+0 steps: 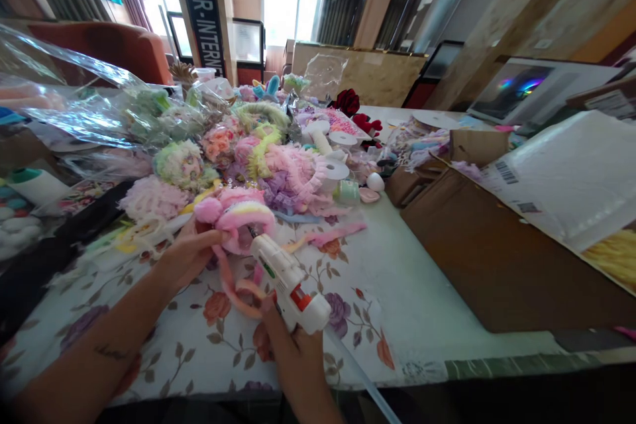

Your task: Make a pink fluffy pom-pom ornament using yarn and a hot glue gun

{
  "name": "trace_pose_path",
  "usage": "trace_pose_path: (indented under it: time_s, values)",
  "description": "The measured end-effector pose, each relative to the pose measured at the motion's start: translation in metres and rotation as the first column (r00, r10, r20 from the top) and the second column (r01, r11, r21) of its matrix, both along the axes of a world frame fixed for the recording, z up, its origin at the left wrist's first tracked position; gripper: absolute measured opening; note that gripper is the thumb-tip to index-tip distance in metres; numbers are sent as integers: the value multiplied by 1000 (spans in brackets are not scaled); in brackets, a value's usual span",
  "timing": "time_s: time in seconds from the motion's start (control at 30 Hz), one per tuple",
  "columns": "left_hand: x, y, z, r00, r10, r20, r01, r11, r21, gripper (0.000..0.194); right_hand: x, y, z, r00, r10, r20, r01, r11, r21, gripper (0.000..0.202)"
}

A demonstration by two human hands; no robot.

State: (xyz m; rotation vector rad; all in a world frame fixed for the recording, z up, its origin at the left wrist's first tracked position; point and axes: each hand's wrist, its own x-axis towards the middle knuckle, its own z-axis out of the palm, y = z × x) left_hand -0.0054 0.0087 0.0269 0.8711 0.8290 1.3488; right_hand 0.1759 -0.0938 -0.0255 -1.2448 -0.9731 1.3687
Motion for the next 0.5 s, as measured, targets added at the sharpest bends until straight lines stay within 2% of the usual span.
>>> trace_pose_path:
  time_s: [0.1,0.23,0.4,0.5]
  values:
    - [0,1,-2,1000,-14,-3,14,1000,15,58,1,-2,-3,998,-18,65,18,1000,1,58]
    - [0,1,-1,1000,-11,-10,11,1000,14,58,0,-2,-3,1000,-26,16,26,1000,6,56]
    - [2,0,3,1000,-4,-8,4,1000,-7,62,-2,-1,2,998,-19,65,16,999,52,50]
    - [2,0,2,1000,-3,-3,2,1000,-6,65,-4,0,4,999,-44,23,43,999,32,49]
